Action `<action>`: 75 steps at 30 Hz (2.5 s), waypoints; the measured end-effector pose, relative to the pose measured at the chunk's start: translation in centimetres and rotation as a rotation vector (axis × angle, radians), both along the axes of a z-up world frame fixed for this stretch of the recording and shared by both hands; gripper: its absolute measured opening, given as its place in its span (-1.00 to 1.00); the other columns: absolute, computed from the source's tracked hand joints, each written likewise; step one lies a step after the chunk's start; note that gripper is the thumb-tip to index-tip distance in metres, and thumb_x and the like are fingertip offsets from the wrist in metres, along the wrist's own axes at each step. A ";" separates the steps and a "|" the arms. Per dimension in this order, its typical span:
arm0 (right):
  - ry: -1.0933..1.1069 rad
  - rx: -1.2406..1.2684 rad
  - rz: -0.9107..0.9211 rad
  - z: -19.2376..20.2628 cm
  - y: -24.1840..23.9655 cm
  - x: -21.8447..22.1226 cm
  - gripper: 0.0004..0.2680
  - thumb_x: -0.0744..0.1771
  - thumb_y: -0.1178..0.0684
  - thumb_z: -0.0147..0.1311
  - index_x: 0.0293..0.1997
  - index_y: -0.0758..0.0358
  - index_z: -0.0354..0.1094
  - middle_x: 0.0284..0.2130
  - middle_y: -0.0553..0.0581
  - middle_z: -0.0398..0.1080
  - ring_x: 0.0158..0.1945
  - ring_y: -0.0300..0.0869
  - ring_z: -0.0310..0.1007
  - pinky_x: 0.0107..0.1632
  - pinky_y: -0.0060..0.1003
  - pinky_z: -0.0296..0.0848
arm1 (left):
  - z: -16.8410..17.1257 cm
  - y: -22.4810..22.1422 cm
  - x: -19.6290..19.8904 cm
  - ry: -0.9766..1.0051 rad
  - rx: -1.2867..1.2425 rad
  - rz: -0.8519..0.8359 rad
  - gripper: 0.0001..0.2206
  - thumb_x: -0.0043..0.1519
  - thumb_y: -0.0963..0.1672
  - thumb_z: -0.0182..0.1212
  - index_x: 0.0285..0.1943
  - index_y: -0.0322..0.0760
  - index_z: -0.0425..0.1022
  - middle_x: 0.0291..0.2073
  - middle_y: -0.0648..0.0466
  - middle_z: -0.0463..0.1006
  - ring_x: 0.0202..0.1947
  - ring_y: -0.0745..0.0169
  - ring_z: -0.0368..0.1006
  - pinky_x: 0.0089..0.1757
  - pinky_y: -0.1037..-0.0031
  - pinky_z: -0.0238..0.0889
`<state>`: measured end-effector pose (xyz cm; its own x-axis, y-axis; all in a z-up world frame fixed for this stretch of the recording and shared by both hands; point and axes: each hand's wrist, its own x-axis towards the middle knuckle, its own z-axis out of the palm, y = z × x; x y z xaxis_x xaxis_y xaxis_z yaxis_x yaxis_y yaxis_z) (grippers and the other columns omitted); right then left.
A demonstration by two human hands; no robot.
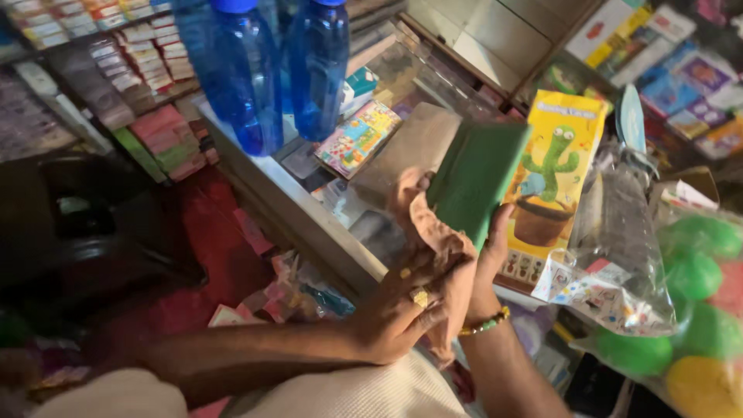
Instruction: The person handles, wipes with a cloth, and rearranges various wallets and boxed items on a glass counter, eventually gathering several wallets into a stack by hand.
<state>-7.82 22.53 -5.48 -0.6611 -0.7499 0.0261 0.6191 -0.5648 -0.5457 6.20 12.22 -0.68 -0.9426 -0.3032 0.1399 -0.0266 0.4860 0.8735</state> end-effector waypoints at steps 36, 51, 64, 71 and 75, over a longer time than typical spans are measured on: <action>0.749 0.341 -0.515 0.3 -1.0 6.9 -0.56 0.46 0.17 -0.12 0.56 0.32 -0.15 0.41 0.17 0.11 0.42 -0.15 0.16 0.46 -0.22 0.12 | -4.2 -6.4 -0.8 0.548 -0.182 0.191 -0.48 0.38 -0.21 -0.04 0.56 -0.43 0.06 0.49 -0.28 0.21 0.49 -0.23 0.16 0.38 0.12 0.01; 0.664 0.378 -0.381 1.9 -2.4 7.9 -0.57 0.43 0.20 -0.10 0.53 0.39 -0.05 0.40 0.25 0.16 0.42 -0.08 0.17 0.46 -0.20 0.12 | -7.6 -5.7 0.0 0.504 0.014 0.143 -0.53 0.43 -0.25 -0.12 0.56 -0.45 0.07 0.50 -0.22 0.24 0.51 -0.07 0.19 0.39 0.26 0.06; 0.530 0.370 -0.009 -0.1 -3.1 9.0 -0.45 0.39 0.02 0.01 0.60 0.31 -0.06 0.35 0.29 0.16 0.33 -0.05 0.21 0.38 -0.15 0.16 | -3.3 -7.7 -3.2 0.858 0.967 -0.239 -0.48 0.55 -0.06 -0.39 0.67 -0.38 -0.17 0.68 -0.06 -0.20 0.68 0.22 -0.26 0.55 0.43 -0.41; 0.316 0.176 -0.124 3.6 -4.5 6.4 -0.46 0.38 -0.33 -0.15 0.46 0.21 0.04 0.42 0.06 0.14 0.46 -0.15 0.15 0.48 -0.20 0.12 | -1.1 -2.2 1.3 0.561 -0.114 0.099 -0.51 0.50 -0.11 -0.13 0.60 -0.40 0.02 0.59 -0.31 -0.04 0.63 -0.28 -0.13 0.49 0.13 -0.20; 0.234 0.045 -0.008 4.5 -3.8 4.6 -0.39 0.41 -0.44 -0.14 0.45 0.35 0.09 0.35 0.22 0.17 0.45 0.00 0.11 0.51 -0.07 0.07 | -1.4 -2.6 2.8 0.570 -0.306 -0.025 -0.53 0.38 -0.14 0.07 0.48 -0.40 0.22 0.47 -0.35 0.11 0.50 -0.50 -0.03 0.37 -0.10 -0.15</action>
